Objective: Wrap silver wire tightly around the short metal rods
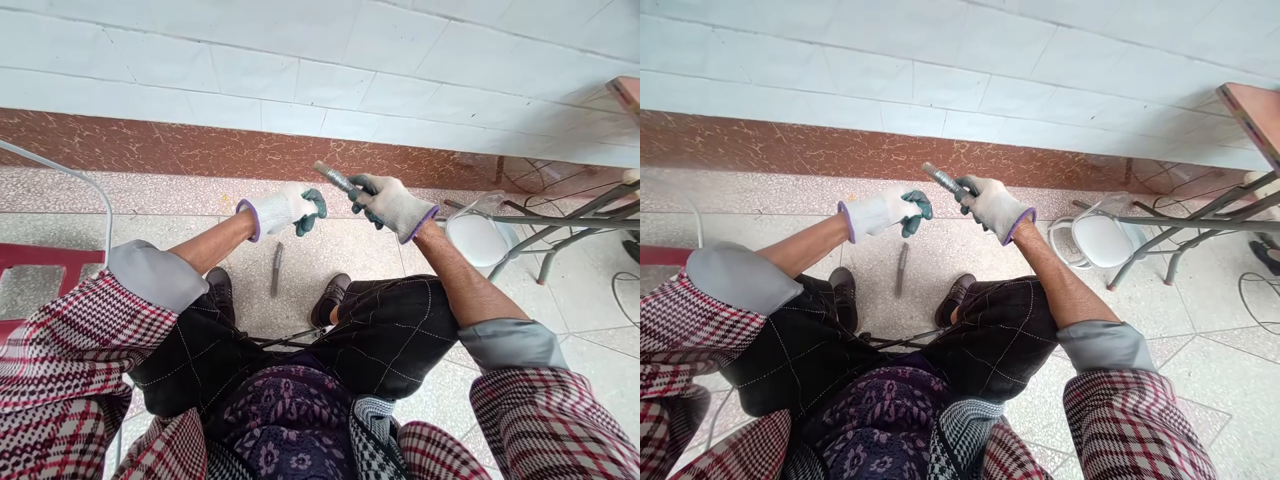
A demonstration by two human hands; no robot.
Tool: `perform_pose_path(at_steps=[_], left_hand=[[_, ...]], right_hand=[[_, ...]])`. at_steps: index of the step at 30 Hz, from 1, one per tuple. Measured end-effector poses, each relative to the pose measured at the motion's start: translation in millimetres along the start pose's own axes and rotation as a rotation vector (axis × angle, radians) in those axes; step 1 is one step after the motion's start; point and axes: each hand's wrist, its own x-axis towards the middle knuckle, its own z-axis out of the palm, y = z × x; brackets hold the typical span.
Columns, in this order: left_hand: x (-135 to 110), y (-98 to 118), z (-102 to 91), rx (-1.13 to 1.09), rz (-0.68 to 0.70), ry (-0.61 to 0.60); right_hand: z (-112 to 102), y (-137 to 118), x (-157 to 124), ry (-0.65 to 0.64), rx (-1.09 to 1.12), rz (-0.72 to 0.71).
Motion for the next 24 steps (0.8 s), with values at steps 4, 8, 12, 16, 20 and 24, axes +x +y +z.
perform_pose_path(at_steps=[4, 8, 12, 16, 20, 24], left_hand=[[5, -7, 7.1, -0.067, -0.005, -0.038], [13, -19, 8.1, -0.031, -0.042, -0.063], [18, -17, 0.1, 0.053, -0.015, -0.056], [17, -7, -6.5, 0.111, 0.012, -0.024], [9, -2, -4.5, 0.186, -0.035, -0.014], [6, -5, 4.2, 0.196, -0.037, -0.005]], right_hand=[[-5, -11, -7, 0.158, 0.026, -0.026], [2, -36, -34, -0.028, 0.257, -0.062], [7, -52, -51, -0.354, 0.176, 0.074], [6, -38, -48, -0.562, 0.061, 0.126], [15, -15, -42, -0.546, -0.042, 0.134], [28, 0, -29, -0.375, -0.085, 0.142]])
